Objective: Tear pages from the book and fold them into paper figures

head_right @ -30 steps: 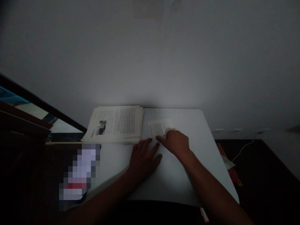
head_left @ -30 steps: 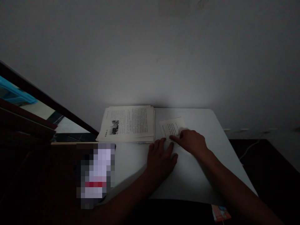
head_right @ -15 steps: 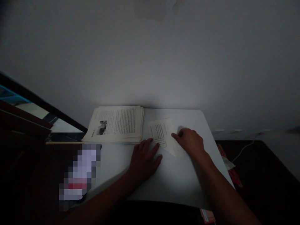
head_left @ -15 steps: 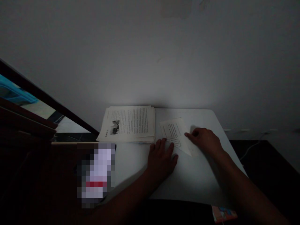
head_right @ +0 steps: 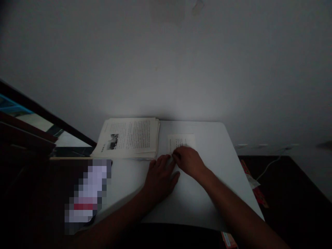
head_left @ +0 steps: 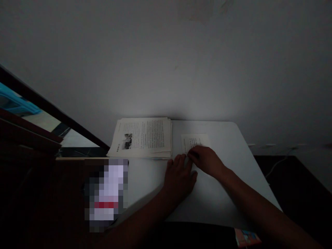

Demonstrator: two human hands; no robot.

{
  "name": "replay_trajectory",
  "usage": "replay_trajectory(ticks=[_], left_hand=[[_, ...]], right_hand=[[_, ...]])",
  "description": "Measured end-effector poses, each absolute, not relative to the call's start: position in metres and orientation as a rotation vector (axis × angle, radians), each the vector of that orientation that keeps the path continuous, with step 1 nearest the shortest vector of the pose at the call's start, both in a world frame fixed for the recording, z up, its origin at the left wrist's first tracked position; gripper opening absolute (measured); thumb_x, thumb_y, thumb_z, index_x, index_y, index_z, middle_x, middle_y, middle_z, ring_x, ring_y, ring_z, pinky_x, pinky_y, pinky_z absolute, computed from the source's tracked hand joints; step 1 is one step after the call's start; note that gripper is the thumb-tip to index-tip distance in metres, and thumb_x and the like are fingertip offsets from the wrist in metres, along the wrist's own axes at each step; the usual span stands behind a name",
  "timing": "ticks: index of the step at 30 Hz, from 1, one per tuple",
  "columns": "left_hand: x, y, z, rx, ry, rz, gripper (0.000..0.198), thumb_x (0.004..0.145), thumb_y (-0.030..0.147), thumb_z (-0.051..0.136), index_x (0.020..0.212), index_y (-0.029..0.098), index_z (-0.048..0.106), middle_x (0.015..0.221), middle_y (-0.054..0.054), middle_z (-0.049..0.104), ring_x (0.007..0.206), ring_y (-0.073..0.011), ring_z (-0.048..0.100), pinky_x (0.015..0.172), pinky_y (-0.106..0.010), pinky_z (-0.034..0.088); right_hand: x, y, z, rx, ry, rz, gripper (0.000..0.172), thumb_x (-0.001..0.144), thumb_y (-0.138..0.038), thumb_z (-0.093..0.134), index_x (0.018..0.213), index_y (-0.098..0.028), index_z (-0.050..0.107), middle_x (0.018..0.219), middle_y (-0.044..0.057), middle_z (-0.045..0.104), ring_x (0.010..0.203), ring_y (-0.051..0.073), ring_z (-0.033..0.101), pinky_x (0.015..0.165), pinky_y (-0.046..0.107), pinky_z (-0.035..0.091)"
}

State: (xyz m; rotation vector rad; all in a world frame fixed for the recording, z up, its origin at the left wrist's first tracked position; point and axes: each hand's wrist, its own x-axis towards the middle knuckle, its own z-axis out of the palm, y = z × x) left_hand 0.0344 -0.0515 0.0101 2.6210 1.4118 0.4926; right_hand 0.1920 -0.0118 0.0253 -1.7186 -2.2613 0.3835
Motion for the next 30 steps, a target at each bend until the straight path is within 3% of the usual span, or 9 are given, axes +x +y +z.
replay_trajectory(ticks=[12,21,30], left_hand=[[0.035,-0.053,0.013,2.631,1.397,0.481,0.046,0.086,0.036,0.047,0.128,0.019,0.045,0.126,-0.013,0.050,0.116,-0.0283,0.043,0.091,-0.047,0.036],[0.035,-0.053,0.008,2.591,1.413,0.526,0.055,0.085,0.036,0.047,0.135,0.014,0.037,0.132,-0.015,0.047,0.120,-0.0291,0.041,0.095,-0.049,0.033],[0.034,-0.054,0.009,2.621,1.414,0.516,0.041,0.085,0.037,0.047,0.120,0.016,0.049,0.129,-0.014,0.050,0.120,-0.0287,0.042,0.096,-0.051,0.033]], right_hand=[[0.181,0.017,0.024,-1.901,-2.282,0.288,0.037,0.083,-0.053,0.049,0.075,-0.022,0.066,0.076,0.003,0.069,0.070,0.018,0.061,0.060,0.028,0.041],[0.178,0.011,0.028,-2.104,-2.250,0.268,0.054,0.086,-0.061,0.034,0.072,-0.022,0.068,0.075,0.008,0.069,0.073,0.022,0.063,0.060,0.031,0.042],[0.173,0.032,0.032,-2.265,-2.182,0.289,0.065,0.084,-0.067,0.030,0.077,-0.016,0.070,0.081,0.016,0.069,0.076,0.025,0.065,0.064,0.035,0.046]])
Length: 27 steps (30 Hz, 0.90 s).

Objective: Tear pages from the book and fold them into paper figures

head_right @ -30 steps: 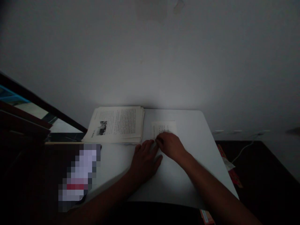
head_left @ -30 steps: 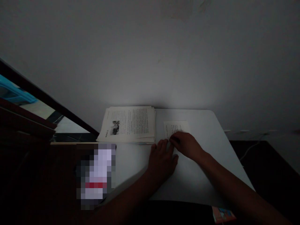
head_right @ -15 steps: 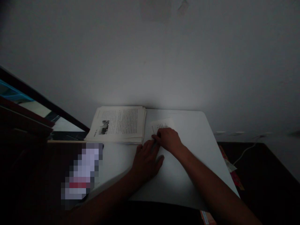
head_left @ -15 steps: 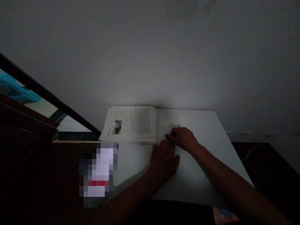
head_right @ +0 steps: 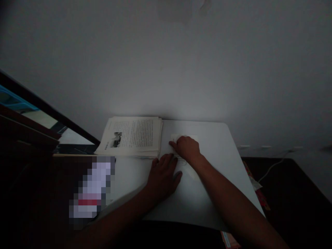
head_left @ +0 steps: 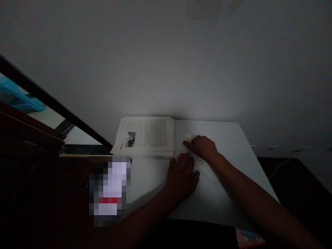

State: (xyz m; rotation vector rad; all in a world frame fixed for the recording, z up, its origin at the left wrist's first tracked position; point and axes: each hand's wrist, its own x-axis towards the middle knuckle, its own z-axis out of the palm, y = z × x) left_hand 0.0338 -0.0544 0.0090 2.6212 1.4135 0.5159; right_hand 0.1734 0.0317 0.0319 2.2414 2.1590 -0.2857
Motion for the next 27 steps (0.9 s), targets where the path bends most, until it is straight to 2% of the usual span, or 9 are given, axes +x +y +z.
replay_trajectory(ticks=[9,15,19,23,27], left_hand=[[0.032,-0.053,0.012,2.639,1.381,0.507,0.040,0.086,0.037,0.047,0.120,0.016,0.048,0.128,-0.013,0.050,0.119,-0.0283,0.042,0.096,-0.052,0.034],[0.033,-0.054,0.008,2.646,1.383,0.530,0.040,0.086,0.037,0.047,0.120,0.016,0.049,0.128,-0.013,0.051,0.118,-0.0285,0.043,0.095,-0.052,0.034],[0.033,-0.053,0.008,2.631,1.406,0.534,0.041,0.085,0.037,0.048,0.120,0.017,0.049,0.128,-0.014,0.050,0.119,-0.0293,0.042,0.095,-0.053,0.033],[0.033,-0.053,0.009,2.634,1.396,0.545,0.040,0.084,0.037,0.049,0.119,0.017,0.050,0.128,-0.014,0.050,0.117,-0.0298,0.043,0.094,-0.052,0.034],[0.034,-0.054,0.009,2.620,1.403,0.568,0.044,0.084,0.036,0.050,0.123,0.016,0.048,0.123,-0.014,0.053,0.114,-0.0292,0.045,0.093,-0.052,0.035]], right_hand=[[0.173,0.053,0.031,2.334,2.122,-0.261,0.065,0.083,-0.068,0.030,0.082,-0.017,0.070,0.087,0.015,0.070,0.082,0.026,0.066,0.068,0.035,0.047],[0.169,0.066,0.028,2.404,2.097,-0.148,0.064,0.086,-0.064,0.029,0.084,-0.016,0.070,0.087,0.016,0.070,0.081,0.027,0.066,0.066,0.035,0.047],[0.172,0.065,0.033,2.398,2.207,-0.122,0.058,0.089,-0.059,0.028,0.083,-0.019,0.070,0.086,0.013,0.071,0.080,0.026,0.065,0.066,0.033,0.045],[0.181,0.038,0.044,2.191,2.546,-0.212,0.050,0.093,-0.049,0.029,0.083,-0.020,0.069,0.085,0.008,0.071,0.080,0.020,0.065,0.074,0.030,0.045],[0.191,-0.006,0.040,1.802,2.935,-0.306,0.039,0.095,-0.035,0.030,0.098,-0.020,0.067,0.101,0.006,0.069,0.095,0.019,0.061,0.089,0.033,0.043]])
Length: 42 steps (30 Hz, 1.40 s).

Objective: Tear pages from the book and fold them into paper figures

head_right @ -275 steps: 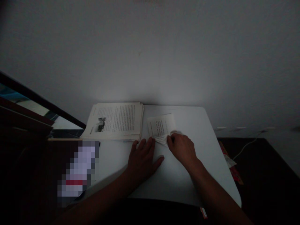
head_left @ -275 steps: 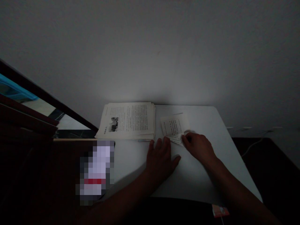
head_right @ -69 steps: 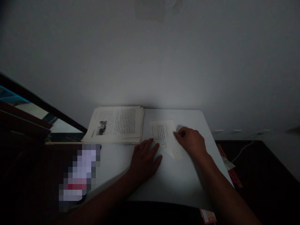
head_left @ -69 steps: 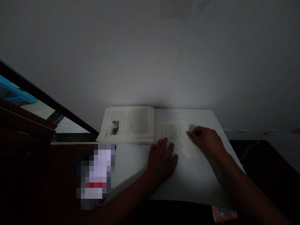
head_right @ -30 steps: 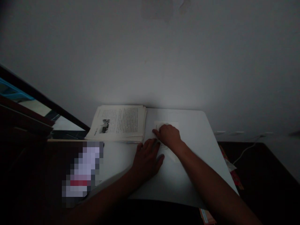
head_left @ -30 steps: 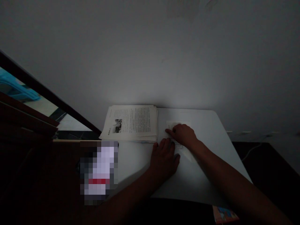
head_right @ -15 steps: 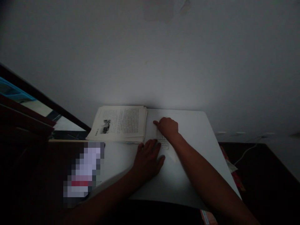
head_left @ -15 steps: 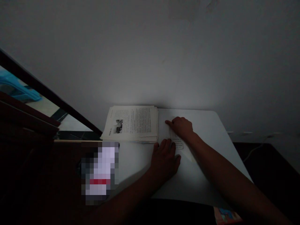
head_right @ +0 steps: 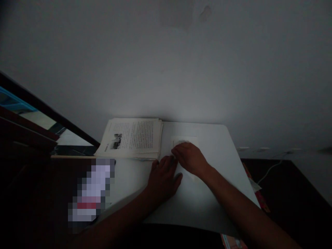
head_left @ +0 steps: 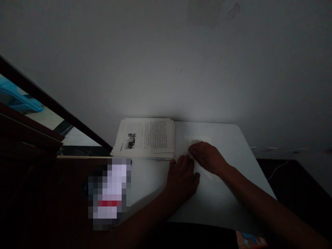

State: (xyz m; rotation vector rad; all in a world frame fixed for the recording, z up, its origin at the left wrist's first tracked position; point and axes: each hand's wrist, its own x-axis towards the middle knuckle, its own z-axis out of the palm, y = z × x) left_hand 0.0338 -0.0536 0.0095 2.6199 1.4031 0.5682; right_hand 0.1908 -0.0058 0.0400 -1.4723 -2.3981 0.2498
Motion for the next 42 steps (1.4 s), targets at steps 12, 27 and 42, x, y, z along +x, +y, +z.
replay_trajectory(ticks=[12,27,42], left_hand=[[0.035,-0.054,0.010,2.602,1.399,0.593,0.039,0.083,0.033,0.052,0.117,0.015,0.051,0.118,-0.014,0.054,0.114,-0.0287,0.044,0.094,-0.051,0.034],[0.034,-0.053,0.013,2.630,1.381,0.544,0.043,0.084,0.035,0.049,0.121,0.014,0.048,0.121,-0.013,0.054,0.113,-0.0282,0.044,0.094,-0.051,0.034],[0.032,-0.044,0.011,2.648,1.362,0.539,0.035,0.085,0.035,0.048,0.117,0.020,0.053,0.121,-0.010,0.054,0.111,-0.0281,0.046,0.093,-0.050,0.034]], right_hand=[[0.194,-0.014,0.016,-1.326,-2.497,0.232,0.040,0.094,-0.028,0.032,0.127,-0.017,0.052,0.135,0.009,0.050,0.122,0.024,0.044,0.101,0.046,0.036],[0.181,0.021,0.017,-1.436,-2.473,0.142,0.044,0.095,-0.030,0.028,0.129,-0.011,0.049,0.140,0.011,0.044,0.104,0.024,0.050,0.095,0.044,0.038],[0.231,0.002,0.019,-1.331,-1.973,0.569,0.027,0.089,-0.037,0.048,0.106,-0.024,0.064,0.104,0.007,0.067,0.097,0.021,0.062,0.087,0.038,0.048]])
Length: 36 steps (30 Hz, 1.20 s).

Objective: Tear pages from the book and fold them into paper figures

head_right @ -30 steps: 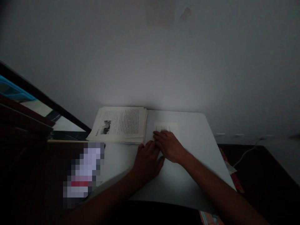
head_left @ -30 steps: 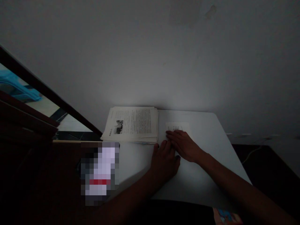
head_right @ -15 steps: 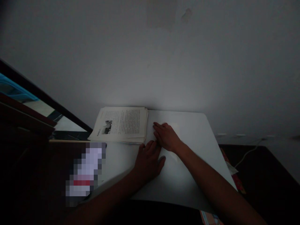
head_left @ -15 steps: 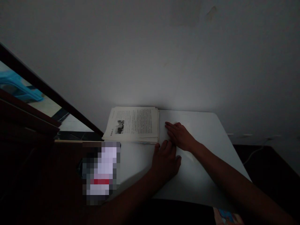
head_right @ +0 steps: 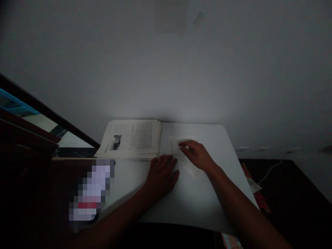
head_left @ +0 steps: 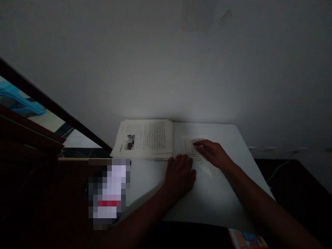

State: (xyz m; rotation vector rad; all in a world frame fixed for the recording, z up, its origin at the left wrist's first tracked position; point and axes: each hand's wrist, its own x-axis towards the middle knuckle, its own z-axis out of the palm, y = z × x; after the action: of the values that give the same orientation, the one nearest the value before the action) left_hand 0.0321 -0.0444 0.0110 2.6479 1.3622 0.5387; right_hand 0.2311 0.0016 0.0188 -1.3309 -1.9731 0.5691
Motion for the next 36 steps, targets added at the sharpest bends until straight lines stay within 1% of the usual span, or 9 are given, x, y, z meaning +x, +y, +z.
replay_trajectory(ticks=[2,6,15,18,21,25,31,33,36], left_hand=[[0.032,-0.045,0.011,2.670,1.366,0.531,0.035,0.087,0.034,0.046,0.118,0.021,0.053,0.123,-0.011,0.053,0.112,-0.0284,0.046,0.094,-0.051,0.033],[0.031,-0.048,0.009,2.688,1.353,0.490,0.036,0.088,0.036,0.046,0.122,0.026,0.052,0.129,-0.013,0.048,0.117,-0.0303,0.043,0.095,-0.053,0.032],[0.034,-0.063,0.008,2.627,1.251,0.437,0.050,0.079,0.051,0.056,0.127,0.037,0.047,0.143,-0.014,0.031,0.130,-0.0413,0.027,0.096,-0.060,0.030],[0.034,-0.066,0.008,2.613,1.248,0.425,0.050,0.080,0.049,0.056,0.127,0.037,0.047,0.145,-0.013,0.028,0.133,-0.0416,0.021,0.097,-0.061,0.029],[0.038,-0.068,0.009,2.628,1.234,0.410,0.044,0.084,0.044,0.052,0.127,0.036,0.046,0.145,-0.012,0.029,0.135,-0.0393,0.018,0.098,-0.062,0.026],[0.048,-0.071,0.012,2.649,1.128,0.360,0.040,0.087,0.044,0.045,0.125,0.031,0.048,0.143,-0.012,0.032,0.134,-0.0358,0.022,0.101,-0.061,0.024],[0.054,-0.071,0.023,2.646,0.971,0.335,0.039,0.084,0.047,0.049,0.119,0.028,0.052,0.139,-0.012,0.036,0.129,-0.0338,0.029,0.100,-0.058,0.026],[0.053,-0.066,0.028,2.635,0.923,0.355,0.038,0.083,0.049,0.051,0.113,0.026,0.056,0.136,-0.012,0.038,0.125,-0.0325,0.033,0.099,-0.055,0.028],[0.051,-0.047,0.034,2.599,0.971,0.411,0.036,0.084,0.048,0.048,0.107,0.021,0.057,0.123,-0.012,0.048,0.113,-0.0281,0.043,0.095,-0.049,0.034]], right_hand=[[0.234,-0.005,0.016,-1.316,-2.037,0.510,0.021,0.086,-0.034,0.054,0.101,-0.025,0.066,0.098,0.006,0.068,0.092,0.022,0.063,0.085,0.040,0.049],[0.238,-0.006,0.008,-1.215,-2.152,0.470,0.019,0.081,-0.028,0.061,0.099,-0.025,0.066,0.097,0.006,0.068,0.096,0.023,0.060,0.086,0.043,0.048],[0.243,-0.003,0.000,-1.207,-2.061,0.540,0.020,0.078,-0.028,0.065,0.098,-0.025,0.066,0.098,0.006,0.067,0.097,0.022,0.060,0.087,0.042,0.048],[0.241,-0.003,0.000,-1.207,-2.052,0.535,0.020,0.078,-0.028,0.065,0.098,-0.025,0.066,0.097,0.006,0.068,0.096,0.022,0.060,0.086,0.043,0.049],[0.241,-0.002,0.001,-1.215,-2.054,0.535,0.019,0.078,-0.028,0.065,0.097,-0.025,0.067,0.097,0.006,0.068,0.095,0.022,0.060,0.085,0.042,0.049],[0.239,-0.002,0.003,-1.226,-2.049,0.532,0.019,0.078,-0.026,0.065,0.097,-0.025,0.067,0.096,0.006,0.068,0.095,0.022,0.060,0.086,0.042,0.049],[0.239,-0.003,0.003,-1.238,-2.031,0.563,0.019,0.078,-0.025,0.066,0.096,-0.025,0.067,0.096,0.006,0.067,0.095,0.021,0.060,0.085,0.041,0.049],[0.240,-0.003,0.002,-1.243,-2.030,0.559,0.020,0.078,-0.025,0.066,0.098,-0.025,0.066,0.097,0.006,0.067,0.096,0.022,0.060,0.086,0.041,0.049],[0.241,-0.003,0.002,-1.247,-2.028,0.550,0.019,0.078,-0.026,0.065,0.098,-0.025,0.067,0.098,0.006,0.067,0.097,0.022,0.060,0.086,0.040,0.049]])
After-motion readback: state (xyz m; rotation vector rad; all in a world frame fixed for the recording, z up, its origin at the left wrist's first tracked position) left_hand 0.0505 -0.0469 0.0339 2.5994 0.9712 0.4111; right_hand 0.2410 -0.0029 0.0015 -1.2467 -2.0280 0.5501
